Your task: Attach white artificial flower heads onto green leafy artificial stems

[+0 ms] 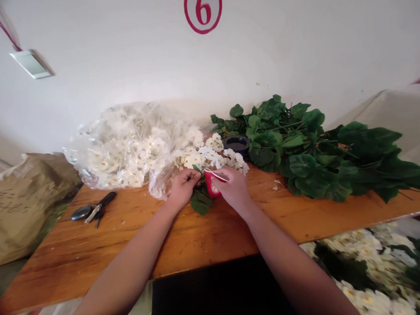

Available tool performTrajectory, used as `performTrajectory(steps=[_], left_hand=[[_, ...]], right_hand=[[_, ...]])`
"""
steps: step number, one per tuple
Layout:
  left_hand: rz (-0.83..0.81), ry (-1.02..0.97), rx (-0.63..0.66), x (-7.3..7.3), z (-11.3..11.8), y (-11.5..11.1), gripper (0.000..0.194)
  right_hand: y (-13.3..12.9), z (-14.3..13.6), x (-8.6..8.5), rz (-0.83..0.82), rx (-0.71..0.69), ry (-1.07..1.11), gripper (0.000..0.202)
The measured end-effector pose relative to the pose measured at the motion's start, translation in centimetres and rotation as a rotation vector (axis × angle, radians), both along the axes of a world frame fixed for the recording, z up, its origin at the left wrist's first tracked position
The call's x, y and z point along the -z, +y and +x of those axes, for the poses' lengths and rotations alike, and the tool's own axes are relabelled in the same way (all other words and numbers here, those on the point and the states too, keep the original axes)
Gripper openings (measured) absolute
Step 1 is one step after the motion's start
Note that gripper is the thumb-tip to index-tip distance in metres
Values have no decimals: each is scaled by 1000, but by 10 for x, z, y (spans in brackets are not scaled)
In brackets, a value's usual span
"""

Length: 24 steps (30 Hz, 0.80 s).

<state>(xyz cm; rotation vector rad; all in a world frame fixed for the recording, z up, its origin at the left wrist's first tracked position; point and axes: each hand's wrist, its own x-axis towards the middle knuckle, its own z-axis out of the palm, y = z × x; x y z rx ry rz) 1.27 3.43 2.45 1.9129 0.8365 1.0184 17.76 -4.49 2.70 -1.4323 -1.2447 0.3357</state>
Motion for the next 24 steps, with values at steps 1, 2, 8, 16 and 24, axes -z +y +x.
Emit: performTrajectory(steps=[1,2,8,16,24], left_hand=[[0,-7,-3,1,0,1,26],[-2,-13,-6,1,0,1,27],[-91,-80,-12,-2,2,0,27],[-163,-115,-4,-8,2,-3,28],[-160,-95,1,-3,2,0,30]], right_hand=[[0,0,0,-1,3,0,19],[0,0,-1,-2,8,-4,19],[-2,-1,-3,-6,22,-13,19],[-2,0,0,4,10,-14,20],[-2,1,-3,-10,11,-36,18]])
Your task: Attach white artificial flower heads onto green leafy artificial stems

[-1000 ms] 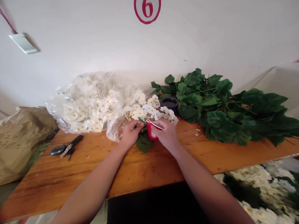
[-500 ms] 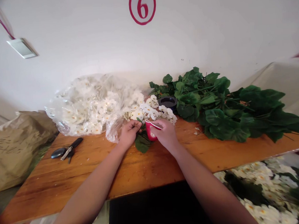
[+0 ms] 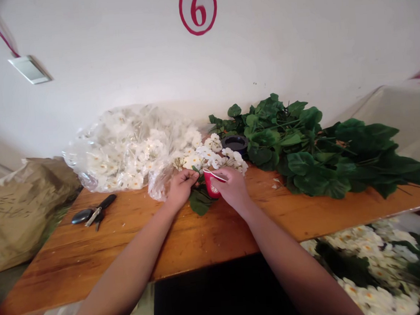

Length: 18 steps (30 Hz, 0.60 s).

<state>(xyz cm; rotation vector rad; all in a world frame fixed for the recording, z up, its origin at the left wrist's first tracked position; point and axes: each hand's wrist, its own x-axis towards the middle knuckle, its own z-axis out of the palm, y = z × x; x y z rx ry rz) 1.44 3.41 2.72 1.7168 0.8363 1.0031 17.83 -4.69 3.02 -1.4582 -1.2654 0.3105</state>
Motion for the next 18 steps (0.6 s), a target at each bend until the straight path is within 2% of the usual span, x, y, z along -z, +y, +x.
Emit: performTrajectory(steps=[9,18], left_hand=[[-295,-108,32,-2,-2,13,26],[-229,-69,25,5,0,14,33]], right_hand=[[-1,4,2,112,7,-128,15],[-2,4,1,128,-23,-220,15]])
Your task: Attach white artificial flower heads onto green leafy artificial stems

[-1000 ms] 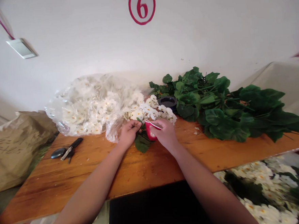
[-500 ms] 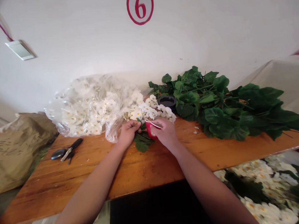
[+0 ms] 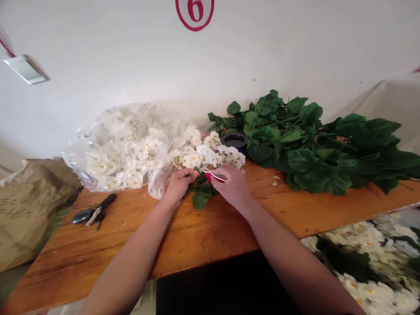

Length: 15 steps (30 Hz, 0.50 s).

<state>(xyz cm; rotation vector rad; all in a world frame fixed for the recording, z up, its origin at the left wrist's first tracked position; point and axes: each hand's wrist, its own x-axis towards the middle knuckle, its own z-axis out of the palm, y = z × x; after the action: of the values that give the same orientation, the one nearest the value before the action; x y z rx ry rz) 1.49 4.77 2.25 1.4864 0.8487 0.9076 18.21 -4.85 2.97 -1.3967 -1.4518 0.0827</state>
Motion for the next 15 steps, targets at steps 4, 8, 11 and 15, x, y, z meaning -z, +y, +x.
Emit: performTrajectory(steps=[4,8,11,15], left_hand=[[3,0,-14,1,1,1,34],[19,4,-8,1,1,1,34],[30,3,-1,0,2,0,33],[15,3,7,-2,2,-2,34]], right_hand=[[0,0,-1,-17,-7,-40,15],[0,0,-1,-41,-3,11,15],[1,0,0,-39,2,46,13],[2,1,1,-70,2,69,13]])
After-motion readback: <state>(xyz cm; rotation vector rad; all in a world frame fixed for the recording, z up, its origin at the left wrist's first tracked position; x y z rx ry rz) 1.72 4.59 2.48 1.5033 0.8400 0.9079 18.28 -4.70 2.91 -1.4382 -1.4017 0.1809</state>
